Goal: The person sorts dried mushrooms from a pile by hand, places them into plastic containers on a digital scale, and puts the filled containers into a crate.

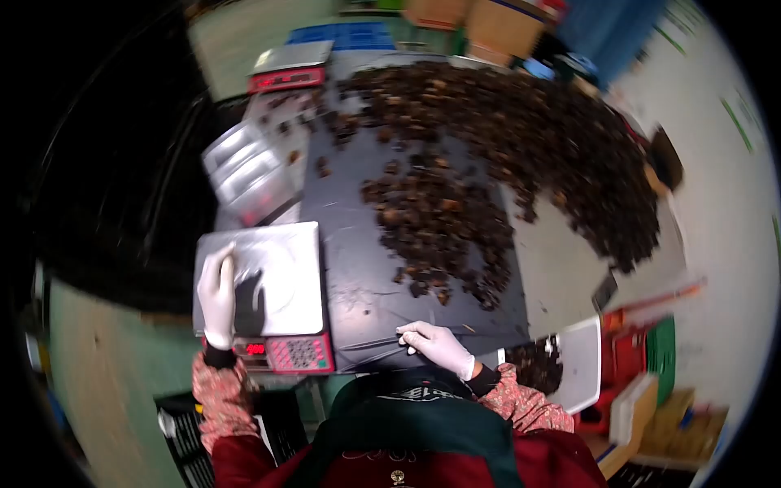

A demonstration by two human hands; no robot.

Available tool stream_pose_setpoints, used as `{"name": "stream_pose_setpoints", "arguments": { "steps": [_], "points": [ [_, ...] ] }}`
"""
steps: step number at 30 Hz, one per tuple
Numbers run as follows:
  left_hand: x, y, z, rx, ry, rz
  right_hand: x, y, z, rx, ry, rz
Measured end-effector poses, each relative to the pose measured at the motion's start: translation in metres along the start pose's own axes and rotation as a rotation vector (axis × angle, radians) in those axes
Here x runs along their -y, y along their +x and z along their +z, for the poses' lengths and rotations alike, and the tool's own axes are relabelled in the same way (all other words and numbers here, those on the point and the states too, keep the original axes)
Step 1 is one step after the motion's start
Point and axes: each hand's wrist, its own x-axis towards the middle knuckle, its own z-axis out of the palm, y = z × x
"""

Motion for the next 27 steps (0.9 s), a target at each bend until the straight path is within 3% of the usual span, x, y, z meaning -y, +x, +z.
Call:
{"name": "stream_pose_setpoints", "arguments": {
  "steps": [1,2,3,4,5,6,7,9,10,11,12,15,17,21,23,24,25,27],
  "points": [
    [-0.001,0.034,0.007,0.095,0.071,0.111,0.000,-0.006,0.021,-0.043,-0.017,0.033],
    [0.036,0.069,0.011,0.082,0.332,0.341,-0.015,-0.008,0.041,-0.065,0.031,0.031],
    [-0.006,0.131,0.095,-0.056,0.581,0.433,-0.034,0.004,-0.048,-0.165,0.042,-0.087],
    [0.016,0.158,0.112,-0.070,0.779,0.456,-0.044,-0.010,-0.052,-0.222,0.018,-0.086],
    [0.025,0.181,0.111,0.069,0.862,0.376,-0.055,-0.015,-0.049,-0.263,0.006,-0.094],
    [0.051,0.171,0.148,0.115,0.864,0.215,-0.067,-0.066,-0.075,-0.354,-0.046,-0.055],
    [0.061,0.175,0.146,0.112,0.772,0.241,-0.085,-0.078,-0.074,-0.435,0.094,-0.044],
    [0.116,0.186,0.147,0.088,0.539,0.377,-0.109,-0.103,-0.075,-0.574,0.277,0.063],
    [0.113,0.186,0.143,0.104,0.542,0.356,-0.114,-0.110,-0.079,-0.633,0.252,0.071],
    [0.133,0.200,0.141,0.035,0.628,0.534,-0.128,-0.105,-0.082,-0.666,0.334,0.118],
    [0.090,0.191,0.139,0.068,0.738,0.431,-0.135,-0.110,-0.085,-0.674,0.379,0.116],
    [0.092,0.198,0.138,0.083,0.635,0.163,-0.138,-0.122,-0.092,-0.661,0.477,0.145],
    [0.101,0.210,0.132,0.018,0.692,0.113,-0.128,-0.116,-0.097,-0.679,0.349,0.197],
    [0.122,0.253,0.108,-0.485,0.580,0.390,-0.123,-0.089,-0.118,-0.720,0.134,0.124],
    [0.068,0.239,0.080,-0.493,0.526,0.232,-0.143,-0.067,-0.123,-0.971,-0.299,-0.201],
    [0.018,0.214,0.067,-0.422,0.344,0.016,-0.127,-0.067,-0.120,-0.982,-0.257,-0.134],
    [-0.008,0.191,0.060,-0.480,0.370,0.084,-0.109,-0.067,-0.122,-0.980,-0.218,-0.067],
    [-0.029,0.141,0.048,-0.449,0.312,0.224,-0.113,-0.051,-0.125,-1.057,-0.529,-0.280]
  ]
}}
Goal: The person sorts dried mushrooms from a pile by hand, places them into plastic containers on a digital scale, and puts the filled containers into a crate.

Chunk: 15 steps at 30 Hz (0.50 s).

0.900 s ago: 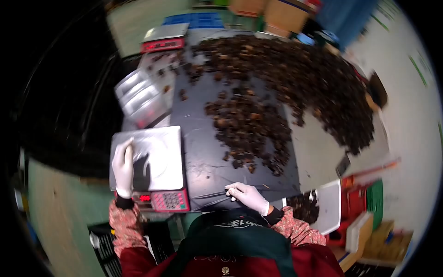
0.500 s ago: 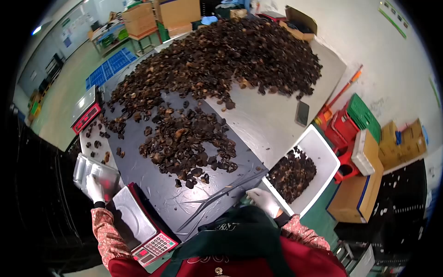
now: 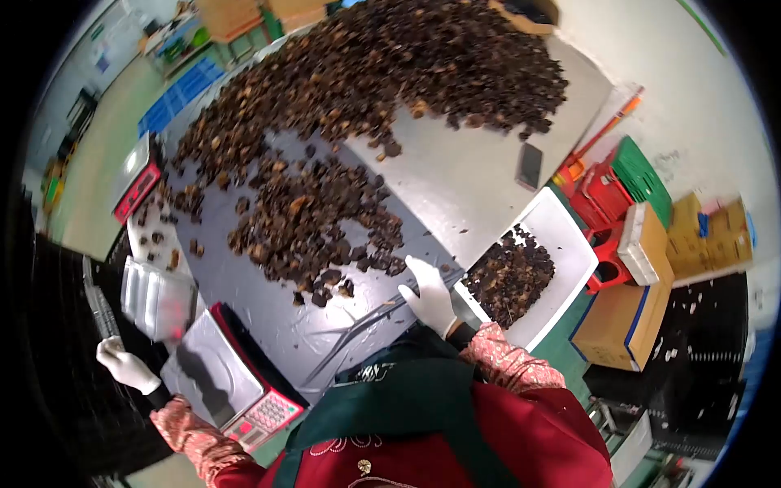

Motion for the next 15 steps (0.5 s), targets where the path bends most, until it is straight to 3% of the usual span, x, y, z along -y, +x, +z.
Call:
{"name": "stream_pose_setpoints", "arguments": {
  "steps": [1,2,4,6,8,11,14,15],
  "points": [
    [-0.002,-0.023,-0.014,-0.030,-0.033,0.185,0.001,0.006,0.005,-0.003,-0.018,-0.016],
    [0.002,-0.048,-0.028,-0.079,0.124,0.360,0.001,0.012,0.010,-0.014,-0.038,-0.033],
    [-0.020,-0.107,-0.049,-0.041,-0.091,0.440,0.005,0.025,0.021,-0.027,-0.106,-0.037],
    [-0.016,-0.150,-0.073,0.105,-0.047,0.505,-0.005,0.037,0.031,0.004,-0.140,-0.060],
    [-0.024,-0.189,-0.094,0.276,0.162,0.470,-0.014,0.049,0.038,-0.019,-0.181,-0.098],
    [-0.018,-0.234,-0.110,0.391,0.182,0.393,-0.028,0.079,0.047,0.051,-0.145,-0.079],
    [-0.047,-0.232,-0.117,0.448,0.229,0.429,-0.042,0.117,0.057,0.115,-0.054,-0.093],
    [-0.054,-0.237,-0.120,0.367,0.196,0.395,-0.042,0.132,0.057,0.131,-0.078,-0.111]
  ]
}}
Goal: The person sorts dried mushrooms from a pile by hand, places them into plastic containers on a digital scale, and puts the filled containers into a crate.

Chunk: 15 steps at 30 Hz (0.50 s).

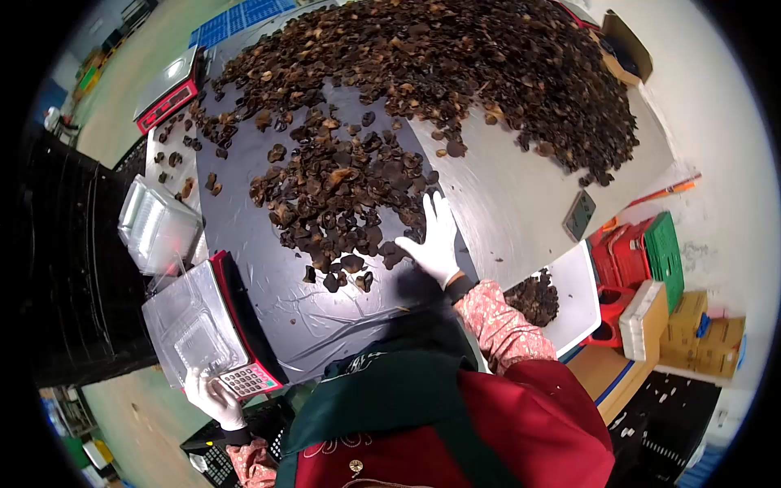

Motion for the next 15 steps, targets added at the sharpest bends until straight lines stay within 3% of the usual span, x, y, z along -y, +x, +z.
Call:
{"name": "stream_pose_setpoints", "arguments": {
  "steps": [5,7,11,15],
  "points": [
    [-0.087,0.054,0.050,-0.062,-0.290,-0.260,-0.005,0.098,0.005,0.117,-0.172,-0.055],
    [-0.135,0.099,0.092,0.109,-0.469,-0.300,-0.004,0.127,0.016,0.196,-0.215,-0.139],
    [-0.186,0.155,0.193,0.209,-0.419,-0.092,0.032,0.132,0.025,0.369,-0.235,-0.426],
    [-0.211,0.220,0.259,0.266,-0.361,0.073,0.040,0.110,0.031,0.329,-0.135,-0.704]
  ]
}}
